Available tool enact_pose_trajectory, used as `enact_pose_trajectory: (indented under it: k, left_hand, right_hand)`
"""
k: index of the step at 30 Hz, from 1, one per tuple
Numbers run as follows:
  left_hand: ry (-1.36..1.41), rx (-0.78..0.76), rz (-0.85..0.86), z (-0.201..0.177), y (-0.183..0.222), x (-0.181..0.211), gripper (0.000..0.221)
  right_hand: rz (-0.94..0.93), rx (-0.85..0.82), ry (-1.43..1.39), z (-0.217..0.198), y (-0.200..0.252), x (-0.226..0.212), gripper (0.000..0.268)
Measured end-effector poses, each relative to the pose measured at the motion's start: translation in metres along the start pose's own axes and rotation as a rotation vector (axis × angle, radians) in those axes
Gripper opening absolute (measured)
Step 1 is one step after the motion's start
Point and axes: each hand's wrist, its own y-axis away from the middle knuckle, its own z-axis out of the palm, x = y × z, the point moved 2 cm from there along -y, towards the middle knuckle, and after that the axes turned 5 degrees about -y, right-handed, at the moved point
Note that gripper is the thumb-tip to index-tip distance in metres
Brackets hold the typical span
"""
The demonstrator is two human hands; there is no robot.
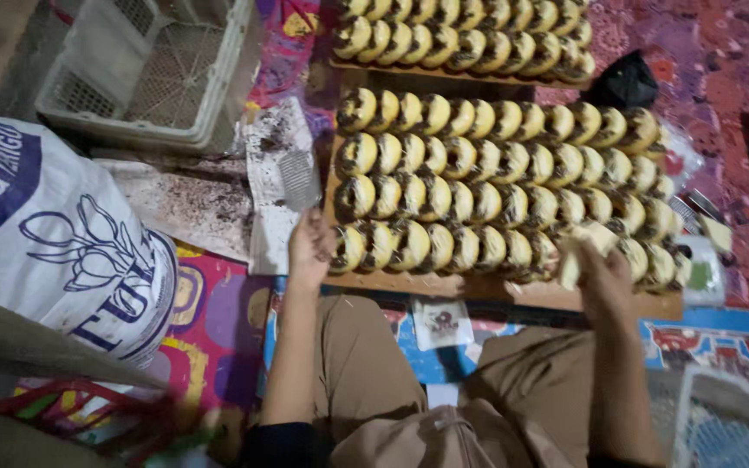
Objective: The person sits on the floor and uses a handheld grater to grate a block of cheese over rows of ring-shaped pastries arranged on wooden trays. The person moves the grater and cheese across multiple pastries, then briefly handles a small plastic bag at the end.
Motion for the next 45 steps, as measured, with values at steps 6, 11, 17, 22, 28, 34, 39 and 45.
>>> enact_pose_trajectory:
  k: [6,11,17,22,28,34,39,45]
  left_hand:
    - [-0.278,0.019,0.011,0.066,-0.072,-0.003,0.04]
    - [-0.359,-0.002,-0.012,0.066,-0.137,-0.007,0.038]
    - [-0.397,0.091,-0.171,0.063,-0.18,-0.028,0.031]
    - [-0.457,0.184,-0.168,0.075,-0.199,-0.036,0.034]
    - [-0.362,0.215,-0.167,0.097,-0.202,-0.04,0.032]
    - [-0.372,0.246,-0.226,0.097,-0.196,-0.033,0.027]
    - [-0.411,0.13,-0.115,0.1,-0.183,-0.029,0.033]
    - [-0.623,0.156,0.027,0.112,-0.176,-0.03,0.04]
  right_hand:
    - [0.081,-0.242,0.106,0.212,-0.114,0.029,0.063]
    - [-0.253,-0.39,0.619,0.35,-0.173,0.035,0.057]
    - [-0.505,-0.354,1.003,0.439,-0.18,0.015,0.047]
    - [-0.465,-0.299,1.041,0.461,-0.188,0.009,0.035]
    - [-0.639,-0.232,1.199,0.464,-0.19,0.021,0.037]
    - [-0.468,-0.334,1.394,0.466,-0.215,0.02,0.041]
    - [-0.414,-0.504,1.077,0.454,-0.238,0.004,0.051]
    - [0.036,-0.583,0.606,0.424,-0.241,-0.001,0.054]
